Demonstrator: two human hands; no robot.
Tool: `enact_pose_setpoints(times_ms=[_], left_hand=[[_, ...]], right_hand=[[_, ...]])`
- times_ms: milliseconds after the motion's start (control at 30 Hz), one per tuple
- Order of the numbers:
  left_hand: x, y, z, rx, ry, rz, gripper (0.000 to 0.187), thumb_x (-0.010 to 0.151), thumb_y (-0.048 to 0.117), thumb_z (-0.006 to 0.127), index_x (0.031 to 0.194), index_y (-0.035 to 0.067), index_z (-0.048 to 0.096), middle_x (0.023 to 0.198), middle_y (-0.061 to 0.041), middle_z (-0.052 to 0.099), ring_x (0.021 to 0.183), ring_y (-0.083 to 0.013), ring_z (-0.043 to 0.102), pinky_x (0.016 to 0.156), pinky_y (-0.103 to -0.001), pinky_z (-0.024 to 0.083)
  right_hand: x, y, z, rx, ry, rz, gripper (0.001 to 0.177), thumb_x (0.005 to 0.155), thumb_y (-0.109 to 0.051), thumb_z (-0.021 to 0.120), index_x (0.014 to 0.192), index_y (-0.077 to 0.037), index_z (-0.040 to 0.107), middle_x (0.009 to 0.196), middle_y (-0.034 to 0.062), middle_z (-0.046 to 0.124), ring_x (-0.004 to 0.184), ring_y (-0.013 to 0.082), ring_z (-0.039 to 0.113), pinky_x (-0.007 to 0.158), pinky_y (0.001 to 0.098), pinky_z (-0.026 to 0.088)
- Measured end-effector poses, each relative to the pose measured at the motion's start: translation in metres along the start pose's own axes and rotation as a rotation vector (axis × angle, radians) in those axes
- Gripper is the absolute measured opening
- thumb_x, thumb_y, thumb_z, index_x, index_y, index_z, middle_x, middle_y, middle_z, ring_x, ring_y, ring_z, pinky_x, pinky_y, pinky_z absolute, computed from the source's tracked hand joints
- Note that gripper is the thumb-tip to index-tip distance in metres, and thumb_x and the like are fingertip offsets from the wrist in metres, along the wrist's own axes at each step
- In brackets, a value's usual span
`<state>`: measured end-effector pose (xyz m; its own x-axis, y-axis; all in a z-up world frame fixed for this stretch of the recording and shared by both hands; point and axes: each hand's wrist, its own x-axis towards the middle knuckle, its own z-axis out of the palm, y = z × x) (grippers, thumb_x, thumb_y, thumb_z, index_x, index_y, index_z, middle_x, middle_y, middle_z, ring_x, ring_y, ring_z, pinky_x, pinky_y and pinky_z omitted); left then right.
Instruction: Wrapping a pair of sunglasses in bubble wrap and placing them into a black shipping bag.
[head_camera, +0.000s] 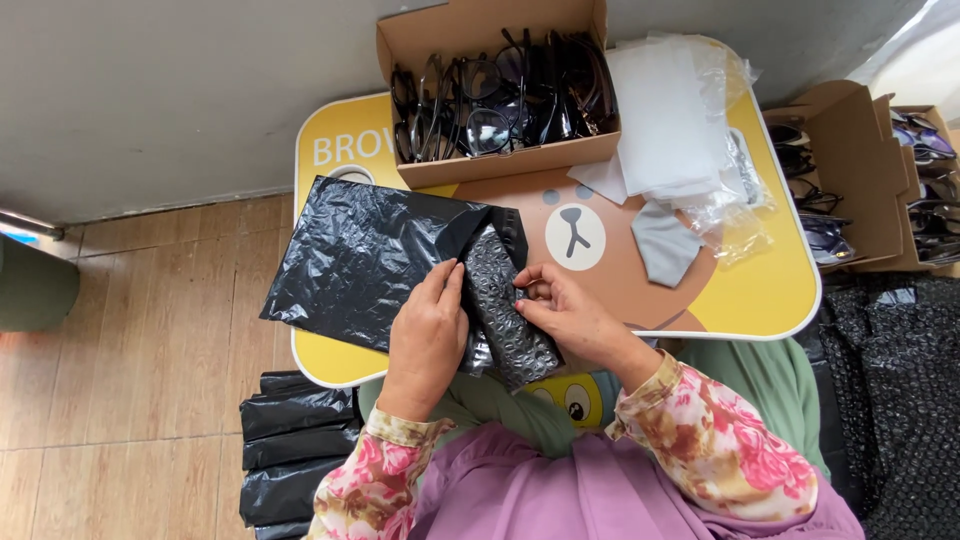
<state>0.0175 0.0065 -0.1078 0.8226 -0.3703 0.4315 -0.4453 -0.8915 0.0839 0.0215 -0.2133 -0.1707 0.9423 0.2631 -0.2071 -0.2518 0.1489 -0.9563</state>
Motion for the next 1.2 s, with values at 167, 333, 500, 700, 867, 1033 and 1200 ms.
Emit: enact_pose_setpoints(times_ms=[167,333,500,700,867,1033,1200], left_hand=[[-0.001,0.005,-0.007,0.04,-0.01,0.043,0.05,0.085,0.011,0.058,0.135,0.007,0.061,0.132,-0.008,0.06,0.096,-0.0239,0.068,0.076,-0.034,0.056],[-0.002,0.008,-0.013,0.057,-0.041,0.069,0.051,0.084,0.011,0.058,0.135,0.008,0.062,0.133,-0.007,0.059,0.093,-0.0219,0.067,0.074,-0.033,0.055],[-0.002,0.013,-0.022,0.053,-0.047,0.073,0.049,0.086,0.012,0.057,0.136,0.01,0.062,0.133,-0.004,0.06,0.093,-0.02,0.067,0.074,-0.031,0.055],[0.001,0.023,-0.028,0.028,-0.025,0.023,0.052,0.089,0.015,0.056,0.141,0.016,0.058,0.13,-0.002,0.06,0.093,-0.0194,0.068,0.072,-0.032,0.055],[-0.013,0.029,-0.03,-0.004,-0.051,-0.142,0.058,0.085,0.026,0.065,0.143,0.02,0.056,0.115,-0.001,0.059,0.081,-0.0214,0.069,0.063,-0.037,0.056],[-0.029,0.035,-0.029,-0.015,-0.097,-0.214,0.052,0.089,0.036,0.064,0.14,0.025,0.057,0.088,0.004,0.057,0.068,-0.0194,0.066,0.057,-0.036,0.053],[-0.034,0.038,-0.025,-0.107,-0.103,-0.198,0.054,0.086,0.029,0.065,0.139,0.023,0.056,0.074,0.005,0.057,0.059,-0.0201,0.066,0.054,-0.037,0.055]], right_hand=[[0.008,-0.005,0.01,0.018,0.001,0.003,0.037,0.092,-0.004,0.07,0.126,-0.005,0.057,0.092,0.0055,0.068,0.078,0.0076,0.069,0.071,0.0215,0.057],[0.014,-0.01,0.015,-0.079,-0.005,-0.022,0.037,0.091,-0.006,0.069,0.126,-0.005,0.058,0.09,0.0059,0.07,0.075,0.0078,0.066,0.07,0.022,0.056],[0.017,-0.016,0.018,-0.144,0.047,-0.051,0.037,0.091,-0.006,0.07,0.126,-0.01,0.058,0.09,0.0057,0.072,0.072,0.0069,0.065,0.066,0.0209,0.056],[0.022,-0.013,0.02,-0.18,0.079,-0.069,0.035,0.091,-0.006,0.069,0.124,-0.011,0.059,0.09,0.0076,0.071,0.07,0.009,0.066,0.062,0.0208,0.056],[0.012,-0.026,0.024,-0.414,0.156,-0.171,0.027,0.091,-0.013,0.072,0.118,-0.011,0.066,0.099,0.0118,0.07,0.083,0.019,0.071,0.065,0.0265,0.06],[-0.011,-0.044,0.025,-0.632,0.123,-0.307,0.032,0.09,-0.02,0.072,0.12,-0.009,0.071,0.11,0.0184,0.057,0.092,0.0327,0.068,0.068,0.036,0.065],[-0.04,-0.112,0.024,-0.762,-0.207,-0.232,0.065,0.077,-0.011,0.073,0.139,0.001,0.058,0.13,0.0313,0.052,0.119,0.0488,0.061,0.094,0.0533,0.057]])
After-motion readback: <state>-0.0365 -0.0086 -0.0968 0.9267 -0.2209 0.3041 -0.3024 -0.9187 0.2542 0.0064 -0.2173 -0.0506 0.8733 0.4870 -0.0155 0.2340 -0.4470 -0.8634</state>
